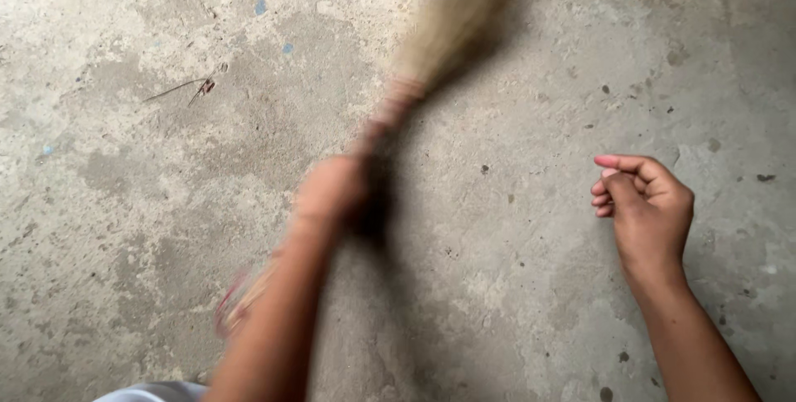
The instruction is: The person sweeps a concrete floor by hand using a small brush, gathering debris by moving the brush across different sections of the ground.
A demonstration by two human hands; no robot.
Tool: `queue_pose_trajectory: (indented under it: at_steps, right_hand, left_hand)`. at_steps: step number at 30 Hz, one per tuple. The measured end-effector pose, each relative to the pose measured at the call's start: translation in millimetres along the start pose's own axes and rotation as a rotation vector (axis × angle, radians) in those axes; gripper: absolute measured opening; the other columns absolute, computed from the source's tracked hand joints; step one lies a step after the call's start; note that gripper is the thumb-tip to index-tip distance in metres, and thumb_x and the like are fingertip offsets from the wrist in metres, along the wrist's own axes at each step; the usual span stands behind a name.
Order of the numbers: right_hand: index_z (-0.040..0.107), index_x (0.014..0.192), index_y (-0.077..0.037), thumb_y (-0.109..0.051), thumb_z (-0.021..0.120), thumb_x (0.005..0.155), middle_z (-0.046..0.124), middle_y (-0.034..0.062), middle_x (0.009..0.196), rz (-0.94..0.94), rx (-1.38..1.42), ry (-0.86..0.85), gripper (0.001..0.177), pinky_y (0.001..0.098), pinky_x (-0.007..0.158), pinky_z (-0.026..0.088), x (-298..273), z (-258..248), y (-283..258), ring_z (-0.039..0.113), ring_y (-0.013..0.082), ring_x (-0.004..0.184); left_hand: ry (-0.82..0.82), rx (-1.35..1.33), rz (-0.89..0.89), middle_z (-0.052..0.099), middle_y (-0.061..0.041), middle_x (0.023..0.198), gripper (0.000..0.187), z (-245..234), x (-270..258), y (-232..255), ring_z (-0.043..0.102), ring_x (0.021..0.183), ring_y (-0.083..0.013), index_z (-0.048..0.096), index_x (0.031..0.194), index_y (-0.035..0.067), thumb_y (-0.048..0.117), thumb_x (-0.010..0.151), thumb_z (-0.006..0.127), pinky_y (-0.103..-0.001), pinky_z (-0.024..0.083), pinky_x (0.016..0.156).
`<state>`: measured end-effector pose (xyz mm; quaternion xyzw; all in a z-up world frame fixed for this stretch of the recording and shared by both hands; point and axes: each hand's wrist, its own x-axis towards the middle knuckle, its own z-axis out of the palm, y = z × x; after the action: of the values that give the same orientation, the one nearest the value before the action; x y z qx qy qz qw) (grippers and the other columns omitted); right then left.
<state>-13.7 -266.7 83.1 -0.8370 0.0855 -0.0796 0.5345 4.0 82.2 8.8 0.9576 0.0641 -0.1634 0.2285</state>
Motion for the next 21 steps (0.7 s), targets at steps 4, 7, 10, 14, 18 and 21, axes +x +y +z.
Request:
queue_pose_trajectory:
  at_steps: [4,7,10,14,18,21]
  right_hand:
    - [0.071,0.113,0.001,-0.001,0.056,0.101,0.068,0.0049,0.085,0.055,-0.041,0.005,0.02,0.0246,0.065,0.053,4.3,-0.5,-4.3,0.062,0.0089,0.073]
    - [0.071,0.113,0.0,-0.001,0.056,0.101,0.068,0.0052,0.085,0.04,-0.029,-0.002,0.019,0.0255,0.064,0.053,4.5,13.0,-18.6,0.062,0.0094,0.072]
    - [0.07,0.115,0.001,-0.001,0.057,0.104,0.068,0.0052,0.087,-0.106,0.011,-0.044,0.017,0.0236,0.068,0.054,-5.3,30.2,-29.2,0.063,0.0081,0.076]
    - [0.07,0.115,0.001,-0.001,0.059,0.104,0.07,0.0046,0.091,-0.231,-0.026,-0.109,0.015,0.0224,0.069,0.055,-15.9,44.2,-24.6,0.064,0.0077,0.076]
    - [0.071,0.115,0.001,-0.001,0.058,0.103,0.07,0.0048,0.09,-0.216,-0.127,-0.142,0.017,0.0223,0.071,0.056,-31.1,35.1,-6.4,0.065,0.0077,0.078]
    - [0.071,0.115,0.001,-0.001,0.057,0.103,0.07,0.0051,0.089,-0.139,-0.14,-0.131,0.018,0.0226,0.071,0.055,-29.7,28.8,4.4,0.064,0.008,0.078]
  left_hand:
    - [0.197,-0.426,-0.426,0.073,-0.022,0.093,0.052,-56.4,1.3,-52.8,0.072,0.078,-0.0427,0.014,0.165,0.034,0.029,0.116,0.03,-0.054,0.062,0.066]
    - [0.341,-0.252,-0.173,0.073,-0.027,0.086,0.059,-56.8,2.9,-33.9,0.068,0.065,-0.0368,0.009,0.163,0.036,0.022,0.111,0.033,-0.05,0.053,0.052]
    - [0.197,0.101,0.273,0.069,-0.031,0.104,0.07,-36.2,-12.3,5.5,0.068,0.066,-0.0334,-0.002,0.165,0.038,0.016,0.106,0.029,-0.041,0.055,0.053]
    - [-0.362,0.641,0.53,0.042,-0.032,0.148,0.054,-35.6,-32.3,16.4,0.078,0.081,-0.0275,-0.006,0.157,0.054,0.031,0.11,0.011,-0.037,0.068,0.062]
    - [-0.245,0.272,0.277,0.041,-0.024,0.15,0.048,-77.2,-28.5,-76.3,0.057,0.117,-0.0412,0.027,0.151,0.06,0.059,0.104,0.02,-0.045,0.055,0.086]
    - [-0.103,0.179,-0.112,0.056,-0.03,0.133,0.048,-100.6,-35.7,-116.5,0.063,0.108,-0.0452,0.023,0.156,0.056,0.056,0.108,0.026,-0.049,0.057,0.089]
